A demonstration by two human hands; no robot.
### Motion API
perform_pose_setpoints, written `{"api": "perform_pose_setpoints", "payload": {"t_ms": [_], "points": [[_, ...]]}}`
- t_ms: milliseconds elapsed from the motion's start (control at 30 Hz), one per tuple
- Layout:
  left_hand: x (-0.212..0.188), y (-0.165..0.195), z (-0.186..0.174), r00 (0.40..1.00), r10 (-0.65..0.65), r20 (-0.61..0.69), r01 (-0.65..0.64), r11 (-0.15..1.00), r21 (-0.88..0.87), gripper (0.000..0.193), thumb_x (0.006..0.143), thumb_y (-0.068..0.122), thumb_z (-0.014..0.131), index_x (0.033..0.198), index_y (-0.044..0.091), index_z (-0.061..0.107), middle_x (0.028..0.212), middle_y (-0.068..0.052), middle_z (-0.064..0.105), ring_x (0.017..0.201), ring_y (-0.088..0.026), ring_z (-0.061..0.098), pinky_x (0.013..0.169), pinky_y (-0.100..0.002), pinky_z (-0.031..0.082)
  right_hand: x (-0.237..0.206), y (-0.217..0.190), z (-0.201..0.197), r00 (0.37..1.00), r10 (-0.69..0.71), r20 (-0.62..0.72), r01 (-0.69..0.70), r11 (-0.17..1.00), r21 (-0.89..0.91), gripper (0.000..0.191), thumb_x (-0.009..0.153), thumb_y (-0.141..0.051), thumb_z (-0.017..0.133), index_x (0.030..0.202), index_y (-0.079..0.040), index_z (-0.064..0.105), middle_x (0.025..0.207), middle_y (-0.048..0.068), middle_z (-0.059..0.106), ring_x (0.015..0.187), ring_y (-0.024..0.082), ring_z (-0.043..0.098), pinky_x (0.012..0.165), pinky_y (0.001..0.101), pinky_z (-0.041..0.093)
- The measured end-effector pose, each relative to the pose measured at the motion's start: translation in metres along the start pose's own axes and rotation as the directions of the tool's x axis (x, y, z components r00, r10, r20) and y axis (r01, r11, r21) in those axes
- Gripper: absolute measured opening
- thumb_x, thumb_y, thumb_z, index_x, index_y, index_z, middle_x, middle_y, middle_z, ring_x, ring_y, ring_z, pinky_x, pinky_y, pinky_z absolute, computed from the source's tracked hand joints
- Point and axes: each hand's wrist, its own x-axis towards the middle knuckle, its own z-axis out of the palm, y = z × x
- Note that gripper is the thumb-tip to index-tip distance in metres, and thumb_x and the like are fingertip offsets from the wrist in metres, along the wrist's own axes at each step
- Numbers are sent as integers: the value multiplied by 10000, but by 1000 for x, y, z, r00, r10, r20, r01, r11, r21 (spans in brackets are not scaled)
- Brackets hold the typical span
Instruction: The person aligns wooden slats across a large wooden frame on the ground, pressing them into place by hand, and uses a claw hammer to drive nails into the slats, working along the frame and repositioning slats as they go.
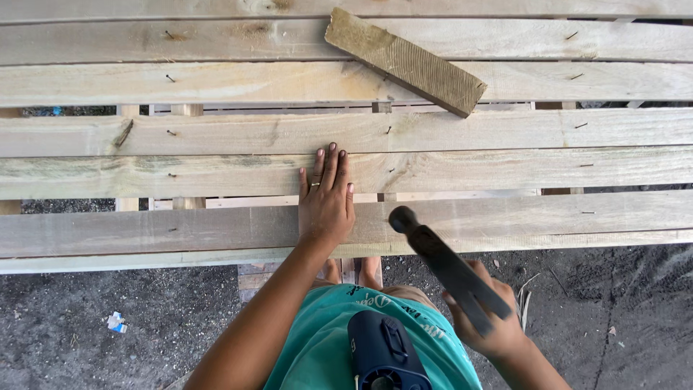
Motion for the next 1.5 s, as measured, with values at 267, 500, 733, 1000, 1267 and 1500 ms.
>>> {"api": "perform_pose_setpoints", "payload": {"t_ms": [267,500,733,1000,1267,1500], "points": [[-3,-3,2,1000,9,-16,-9,1000,14,621,1025,269,434,1602,83,300,1695,-92,242,1569,-280,209,1250,-528,177,13,-3,-11,967,255,16,-253,963,-90,289,940,-256,588,1114,-32,642,597,136,653,497,277,666,487,444,518],[0,-4,3,1000,-4,-27,3,1000,-18,635,1020,271,442,1607,89,282,1702,-84,225,1567,-261,208,1252,-517,172,32,-20,18,878,433,202,-356,875,-328,473,918,-342,641,1227,14,605,562,185,650,524,350,674,515,466,524],[-2,-5,6,1000,0,-29,0,1000,-10,628,1024,268,446,1606,88,292,1701,-78,226,1576,-252,198,1262,-511,167,18,-29,-6,975,-95,-202,98,995,6,312,1070,-291,497,1143,-17,626,750,139,663,602,249,656,545,383,524],[-4,-10,3,999,15,-40,-15,1000,-4,626,1026,263,449,1603,70,300,1699,-87,241,1574,-248,208,1257,-520,165,50,-49,-11,802,572,175,-521,811,-265,412,1031,-413,559,1039,-7,623,617,187,685,531,301,685,556,433,520],[-4,-5,3,999,32,-41,-34,998,-45,639,997,246,464,1592,67,313,1691,-103,253,1563,-260,214,1243,-543,159,34,-43,5,810,553,196,-502,826,-256,324,963,-387,568,987,-66,607,572,172,666,520,352,679,539,477,518],[-5,-5,-2,999,14,-31,-15,998,-61,628,993,243,472,1583,84,328,1684,-93,270,1566,-253,224,1246,-544,162,37,-27,10,863,456,219,-409,883,-229,360,964,-408,552,988,-60,639,588,124,709,496,273,689,511,426,527]]}}
